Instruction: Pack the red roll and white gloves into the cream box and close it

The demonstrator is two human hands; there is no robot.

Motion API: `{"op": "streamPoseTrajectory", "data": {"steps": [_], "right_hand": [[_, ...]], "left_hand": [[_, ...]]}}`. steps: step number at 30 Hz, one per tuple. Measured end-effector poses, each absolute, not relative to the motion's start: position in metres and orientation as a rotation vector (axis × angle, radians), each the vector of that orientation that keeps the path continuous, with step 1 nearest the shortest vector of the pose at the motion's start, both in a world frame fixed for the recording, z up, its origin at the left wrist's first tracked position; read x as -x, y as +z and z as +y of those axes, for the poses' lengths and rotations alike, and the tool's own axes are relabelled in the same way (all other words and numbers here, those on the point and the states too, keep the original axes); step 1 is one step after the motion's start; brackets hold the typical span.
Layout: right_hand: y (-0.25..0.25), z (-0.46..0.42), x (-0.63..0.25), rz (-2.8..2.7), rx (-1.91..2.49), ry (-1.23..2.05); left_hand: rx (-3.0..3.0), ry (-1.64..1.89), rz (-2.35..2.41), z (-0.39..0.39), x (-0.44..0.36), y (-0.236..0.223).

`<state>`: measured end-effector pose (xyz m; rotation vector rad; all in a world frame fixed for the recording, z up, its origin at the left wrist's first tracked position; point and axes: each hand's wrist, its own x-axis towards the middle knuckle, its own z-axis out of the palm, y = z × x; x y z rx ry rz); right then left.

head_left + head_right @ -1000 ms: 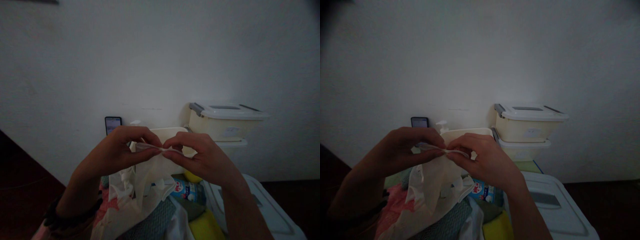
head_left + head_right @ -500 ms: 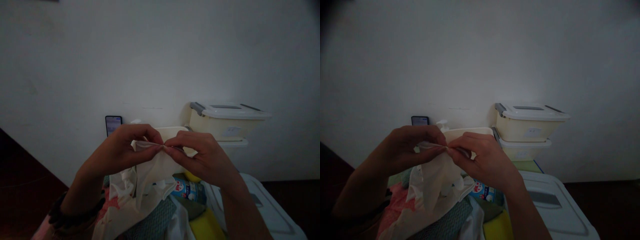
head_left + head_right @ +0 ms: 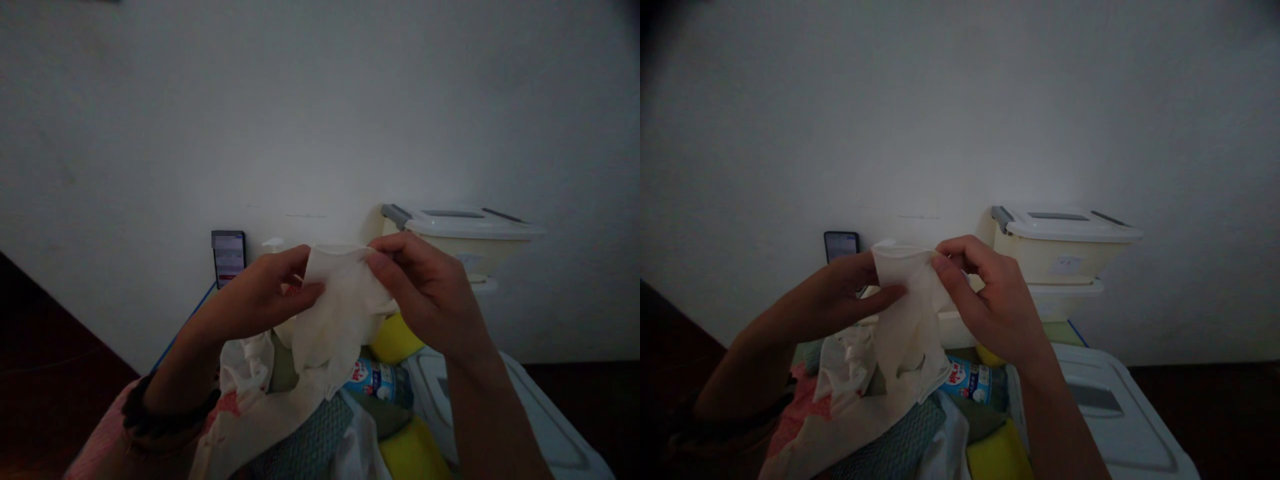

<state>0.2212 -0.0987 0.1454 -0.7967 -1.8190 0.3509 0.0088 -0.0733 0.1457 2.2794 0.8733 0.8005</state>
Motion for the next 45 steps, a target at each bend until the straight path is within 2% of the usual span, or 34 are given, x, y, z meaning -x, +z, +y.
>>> {"op": "streamPoseTrajectory", "data": {"steps": [8, 15, 24, 33, 40, 45], "right_hand": [[0.147, -0.091, -0.221, -1.549, 0.845, 0.722], [0.14, -0.081, -0.222, -1.636, 0.899, 0.923], [0.137, -0.076, -0.228, -1.788, 1.021, 0.723], [0.135, -0.066, -0.245, -1.374, 0.987, 0.637], [0.128, -0.054, -0.257, -1.512, 1.143, 0.449], [0.122, -0.048, -0.261, -1.63, 1.294, 0.332]], "left_hand": [[-1.923, 0.996, 0.848, -0.071, -0.009, 0.145], [-1.908, 0.728, 0.924, -0.056, -0.007, 0.132], [-1.812, 0.596, 0.843, -0.058, -0.008, 0.137], [-1.953, 0.287, 0.87, -0.056, 0.004, 0.139], [-2.031, 0.207, 1.007, -0.054, 0.015, 0.141], [-2.094, 0.271, 1.299, -0.049, 0.029, 0.138]]}}
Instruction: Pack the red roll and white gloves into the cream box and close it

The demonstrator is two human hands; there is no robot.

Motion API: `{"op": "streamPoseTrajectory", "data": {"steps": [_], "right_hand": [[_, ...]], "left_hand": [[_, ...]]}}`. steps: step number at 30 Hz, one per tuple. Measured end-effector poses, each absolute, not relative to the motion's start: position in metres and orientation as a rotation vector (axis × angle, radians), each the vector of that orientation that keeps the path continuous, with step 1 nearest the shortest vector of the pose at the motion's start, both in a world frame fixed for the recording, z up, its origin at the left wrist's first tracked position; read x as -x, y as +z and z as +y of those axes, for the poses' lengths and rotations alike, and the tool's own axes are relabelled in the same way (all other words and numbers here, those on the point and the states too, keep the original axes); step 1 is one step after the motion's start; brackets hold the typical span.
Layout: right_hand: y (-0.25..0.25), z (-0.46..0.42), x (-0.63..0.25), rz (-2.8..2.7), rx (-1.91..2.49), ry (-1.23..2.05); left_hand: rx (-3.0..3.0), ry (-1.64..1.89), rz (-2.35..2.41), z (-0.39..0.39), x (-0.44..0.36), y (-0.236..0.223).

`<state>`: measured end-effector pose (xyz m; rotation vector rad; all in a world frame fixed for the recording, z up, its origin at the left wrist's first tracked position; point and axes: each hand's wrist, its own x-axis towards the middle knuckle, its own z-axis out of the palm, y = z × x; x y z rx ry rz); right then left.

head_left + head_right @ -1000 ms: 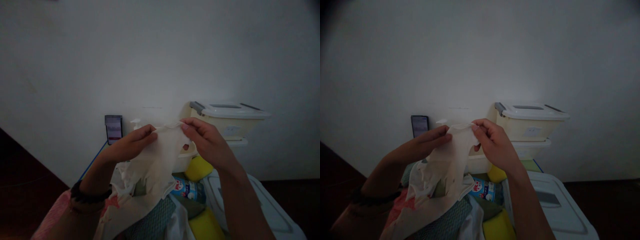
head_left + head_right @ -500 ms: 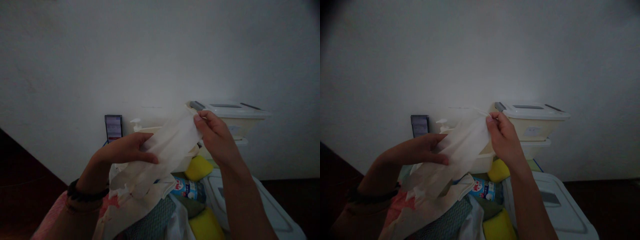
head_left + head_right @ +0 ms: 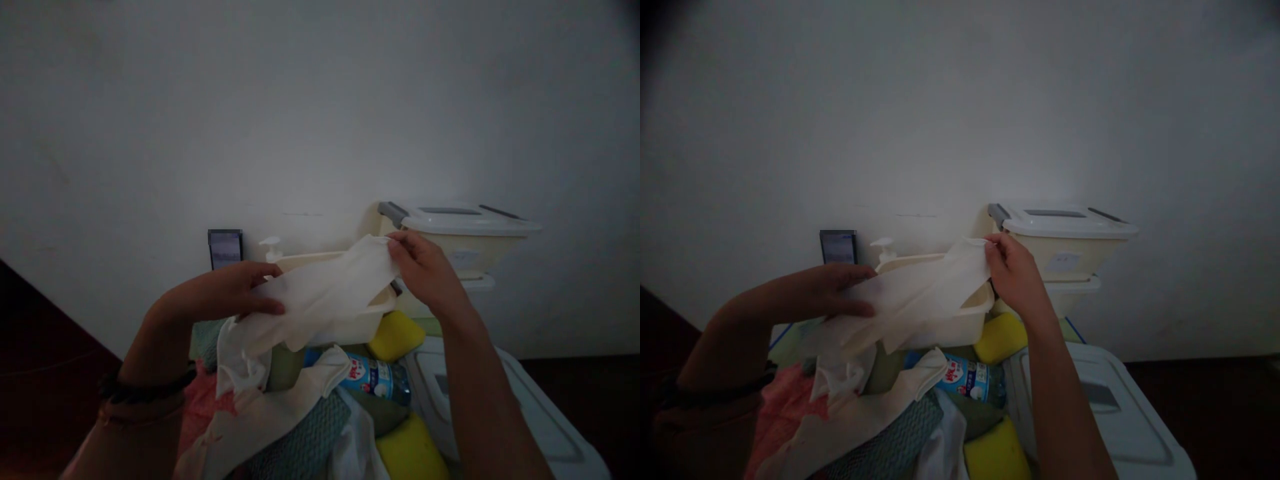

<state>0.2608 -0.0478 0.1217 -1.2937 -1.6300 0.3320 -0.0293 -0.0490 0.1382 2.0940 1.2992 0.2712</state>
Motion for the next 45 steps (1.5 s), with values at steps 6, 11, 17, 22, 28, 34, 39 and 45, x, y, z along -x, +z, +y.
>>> {"op": "streamPoseTrajectory", "data": {"steps": [6, 11, 17, 22, 28, 34, 39, 45], "right_hand": [[0.114, -0.043, -0.261, -1.737, 1.338, 0.501], [0.112, -0.042, -0.259, -1.717, 1.316, 0.549], [0.115, -0.043, -0.255, -1.662, 1.217, 0.632], [0.126, -0.055, -0.247, -1.549, 1.097, 0.825], [0.119, -0.055, -0.237, -1.614, 1.08, 0.974], [0.109, -0.046, -0.237, -1.723, 1.097, 0.8], [0.111, -0.046, -0.237, -1.752, 1.144, 0.708], [0.112, -0.049, -0.229, -1.685, 0.991, 0.874]], "left_hand": [[-2.263, 0.263, 1.436, -0.042, 0.029, 0.133], [-2.237, 0.206, 1.408, -0.04, 0.026, 0.129], [-2.302, 0.324, 1.344, -0.039, 0.028, 0.132], [-2.145, 0.661, 1.281, -0.046, 0.04, 0.142], [-2.053, 0.817, 1.516, -0.048, 0.048, 0.142], [-2.192, 0.393, 1.617, -0.035, 0.05, 0.132], [-2.325, 0.331, 1.694, -0.032, 0.051, 0.126], [-2.419, 0.426, 1.44, -0.041, 0.026, 0.128]]}}
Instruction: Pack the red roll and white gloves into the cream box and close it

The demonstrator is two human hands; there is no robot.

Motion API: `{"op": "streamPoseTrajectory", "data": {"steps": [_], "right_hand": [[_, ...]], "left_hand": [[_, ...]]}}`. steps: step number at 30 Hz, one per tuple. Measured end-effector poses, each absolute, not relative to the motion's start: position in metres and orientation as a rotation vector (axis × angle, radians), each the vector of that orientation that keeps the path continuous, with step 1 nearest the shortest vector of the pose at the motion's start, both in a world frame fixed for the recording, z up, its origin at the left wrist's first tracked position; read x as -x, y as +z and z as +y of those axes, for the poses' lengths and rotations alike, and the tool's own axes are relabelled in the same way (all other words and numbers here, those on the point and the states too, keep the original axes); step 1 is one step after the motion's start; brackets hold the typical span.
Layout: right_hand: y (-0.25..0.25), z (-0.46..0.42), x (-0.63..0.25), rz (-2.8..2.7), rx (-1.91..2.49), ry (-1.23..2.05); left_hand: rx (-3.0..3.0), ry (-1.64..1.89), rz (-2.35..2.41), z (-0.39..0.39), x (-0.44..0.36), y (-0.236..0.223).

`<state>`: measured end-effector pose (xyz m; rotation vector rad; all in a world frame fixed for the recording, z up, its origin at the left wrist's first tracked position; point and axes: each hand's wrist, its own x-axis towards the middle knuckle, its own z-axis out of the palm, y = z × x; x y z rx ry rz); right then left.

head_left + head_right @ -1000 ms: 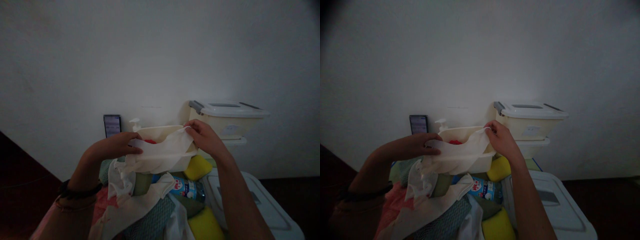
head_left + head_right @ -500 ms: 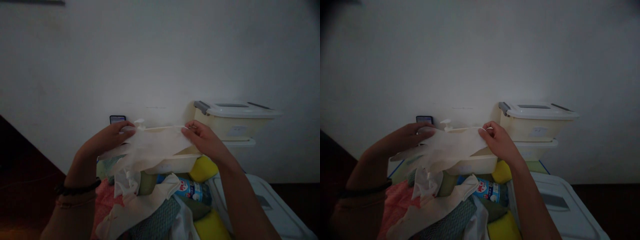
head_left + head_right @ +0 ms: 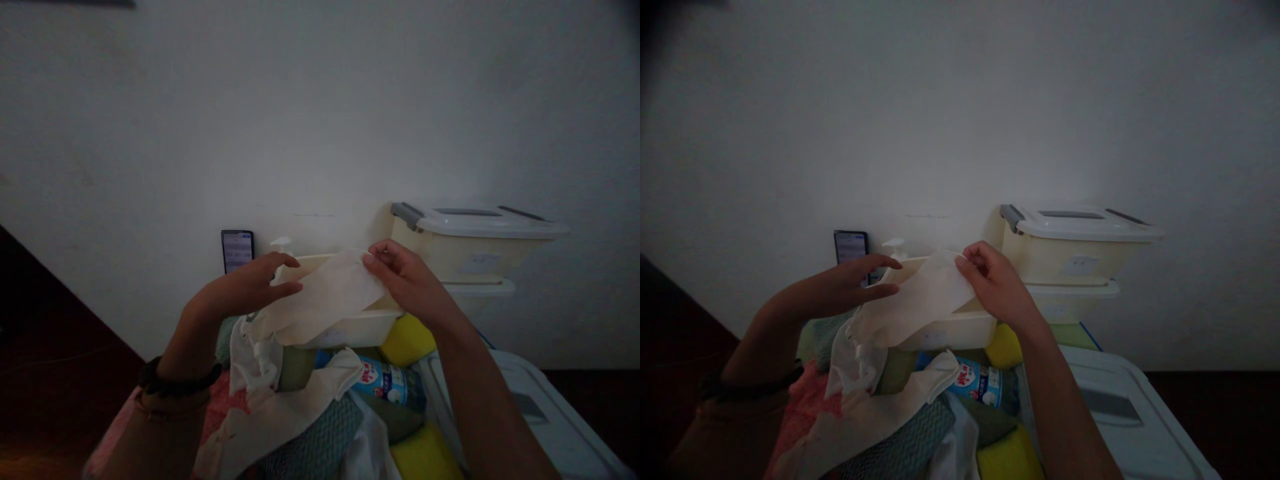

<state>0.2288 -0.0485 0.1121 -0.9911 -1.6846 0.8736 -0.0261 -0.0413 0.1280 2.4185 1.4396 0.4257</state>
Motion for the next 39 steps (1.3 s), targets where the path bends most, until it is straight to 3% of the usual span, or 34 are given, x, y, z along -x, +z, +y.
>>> {"op": "streamPoseTrajectory", "data": {"steps": [10, 23, 39], "right_hand": [[0.122, -0.068, -0.211, -1.776, 0.886, 1.039], [0.134, -0.082, -0.227, -1.91, 0.898, 0.932], [0.138, -0.085, -0.221, -2.067, 0.93, 0.709]], "left_hand": [[-2.502, 0.94, 1.053, -0.064, -0.01, 0.142], [-2.412, 1.072, 1.104, -0.063, 0.008, 0.148], [-2.287, 1.141, 0.796, -0.065, 0.01, 0.145]]}}
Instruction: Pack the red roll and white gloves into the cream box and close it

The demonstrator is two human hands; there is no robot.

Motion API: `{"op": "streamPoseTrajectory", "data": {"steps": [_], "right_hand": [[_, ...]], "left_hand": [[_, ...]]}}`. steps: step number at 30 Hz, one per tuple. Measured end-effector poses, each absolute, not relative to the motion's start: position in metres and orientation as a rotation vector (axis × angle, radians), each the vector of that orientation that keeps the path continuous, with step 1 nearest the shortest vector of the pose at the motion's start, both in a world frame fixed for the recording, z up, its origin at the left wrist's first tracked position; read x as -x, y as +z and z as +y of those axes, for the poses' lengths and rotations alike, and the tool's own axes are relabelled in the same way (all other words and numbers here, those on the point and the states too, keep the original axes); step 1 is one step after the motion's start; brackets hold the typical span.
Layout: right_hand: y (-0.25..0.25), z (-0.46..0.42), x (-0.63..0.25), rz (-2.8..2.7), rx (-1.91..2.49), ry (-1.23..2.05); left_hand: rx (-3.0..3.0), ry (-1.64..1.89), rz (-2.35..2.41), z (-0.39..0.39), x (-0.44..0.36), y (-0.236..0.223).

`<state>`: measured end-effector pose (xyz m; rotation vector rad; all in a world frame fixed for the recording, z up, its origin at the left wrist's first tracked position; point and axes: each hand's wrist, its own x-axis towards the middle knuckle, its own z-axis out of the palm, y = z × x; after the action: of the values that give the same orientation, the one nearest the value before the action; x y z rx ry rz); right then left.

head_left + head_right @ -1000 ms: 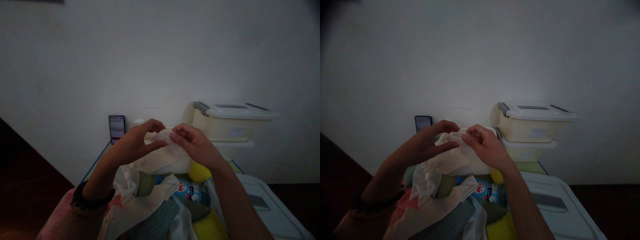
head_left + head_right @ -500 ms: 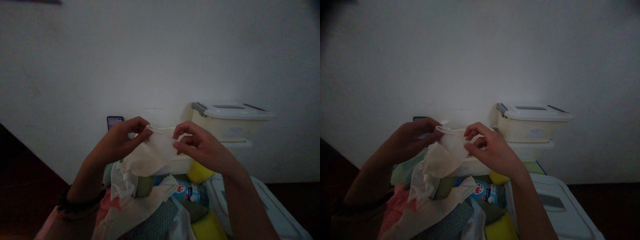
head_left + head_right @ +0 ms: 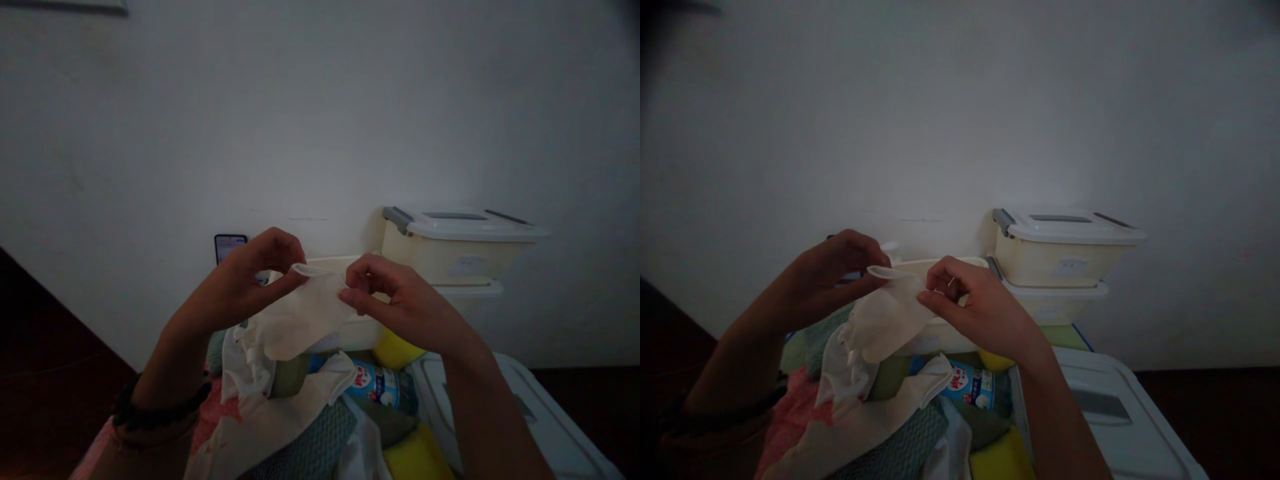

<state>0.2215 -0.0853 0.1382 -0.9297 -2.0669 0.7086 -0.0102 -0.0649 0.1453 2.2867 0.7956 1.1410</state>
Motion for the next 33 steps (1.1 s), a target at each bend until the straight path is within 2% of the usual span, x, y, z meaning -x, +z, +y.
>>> {"op": "streamPoseTrajectory", "data": {"steps": [7, 33], "right_hand": [[0.1413, -0.0885, -0.2226, -2.092, 0.987, 0.784], [0.1446, -0.0792, -0.2238, -2.091, 0.944, 0.694]], "left_hand": [[-2.388, 1.027, 0.789, -0.0618, 0.0122, 0.1445], [-2.285, 1.076, 0.717, -0.0576, 0.012, 0.1425]]}}
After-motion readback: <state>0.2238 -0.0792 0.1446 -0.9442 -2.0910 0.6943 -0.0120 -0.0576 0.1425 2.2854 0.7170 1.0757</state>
